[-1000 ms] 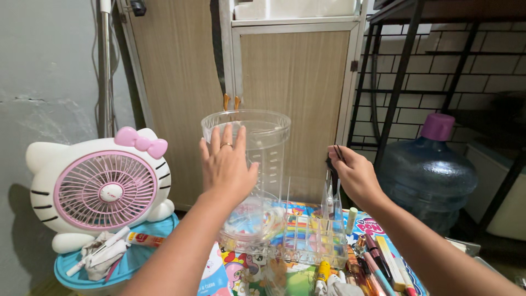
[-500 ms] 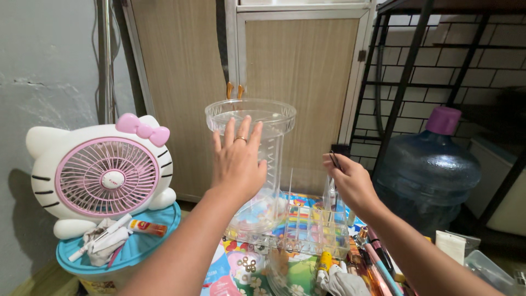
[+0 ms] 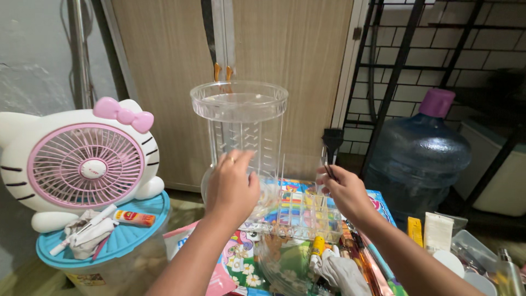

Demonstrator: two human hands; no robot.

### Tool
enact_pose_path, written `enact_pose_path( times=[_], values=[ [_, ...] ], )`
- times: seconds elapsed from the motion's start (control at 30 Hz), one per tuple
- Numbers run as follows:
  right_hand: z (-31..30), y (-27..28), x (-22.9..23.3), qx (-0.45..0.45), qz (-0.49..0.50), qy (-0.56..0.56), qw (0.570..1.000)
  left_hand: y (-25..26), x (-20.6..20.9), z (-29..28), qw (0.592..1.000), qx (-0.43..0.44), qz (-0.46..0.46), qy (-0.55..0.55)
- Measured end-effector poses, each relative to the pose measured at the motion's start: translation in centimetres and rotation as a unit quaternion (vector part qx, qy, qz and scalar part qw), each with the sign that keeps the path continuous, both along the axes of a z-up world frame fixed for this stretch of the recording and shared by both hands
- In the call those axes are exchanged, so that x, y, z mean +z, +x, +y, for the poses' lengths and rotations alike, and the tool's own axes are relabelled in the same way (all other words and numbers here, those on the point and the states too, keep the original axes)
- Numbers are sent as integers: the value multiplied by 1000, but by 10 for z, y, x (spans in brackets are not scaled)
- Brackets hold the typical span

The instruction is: The person assembles a clear plastic rotating makeup organizer by inserting and securing internal dividers into the cylindrical container. They repeatedly adjust and press the dividers into place to ensure a snug fit.

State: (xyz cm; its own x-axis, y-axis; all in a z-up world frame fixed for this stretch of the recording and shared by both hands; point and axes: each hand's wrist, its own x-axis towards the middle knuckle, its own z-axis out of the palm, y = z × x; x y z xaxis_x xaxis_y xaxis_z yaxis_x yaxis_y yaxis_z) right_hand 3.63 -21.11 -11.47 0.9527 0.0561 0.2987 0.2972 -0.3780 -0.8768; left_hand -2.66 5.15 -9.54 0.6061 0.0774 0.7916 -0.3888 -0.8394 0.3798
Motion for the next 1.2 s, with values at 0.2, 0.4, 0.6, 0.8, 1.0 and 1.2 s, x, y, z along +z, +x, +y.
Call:
enact_pose_path(
  times=[0.2, 0.4, 0.6, 0.8, 1.0, 1.2],
  values=[
    [-2, -11, -17, -2, 38, -46, 998, 44, -95, 21, 921, -55, 300, -242],
    [-10, -14, -37, 3, 77, -38, 996, 44, -138, 46, 895, 1, 446, -8],
    [-8, -19, -52, -7, 126, -57, 990, 25, -130, 47, 875, 30, 478, 61],
    [4, -23, -56, 18, 146, -86, 985, 20, -129, 37, 879, 53, 470, 58],
    [12, -22, -57, 56, 153, -68, 984, 27, -136, 35, 893, 54, 440, 79],
    [17, -16, -53, 64, 140, -64, 986, 47, -132, 35, 907, -36, 389, -155]
  ],
)
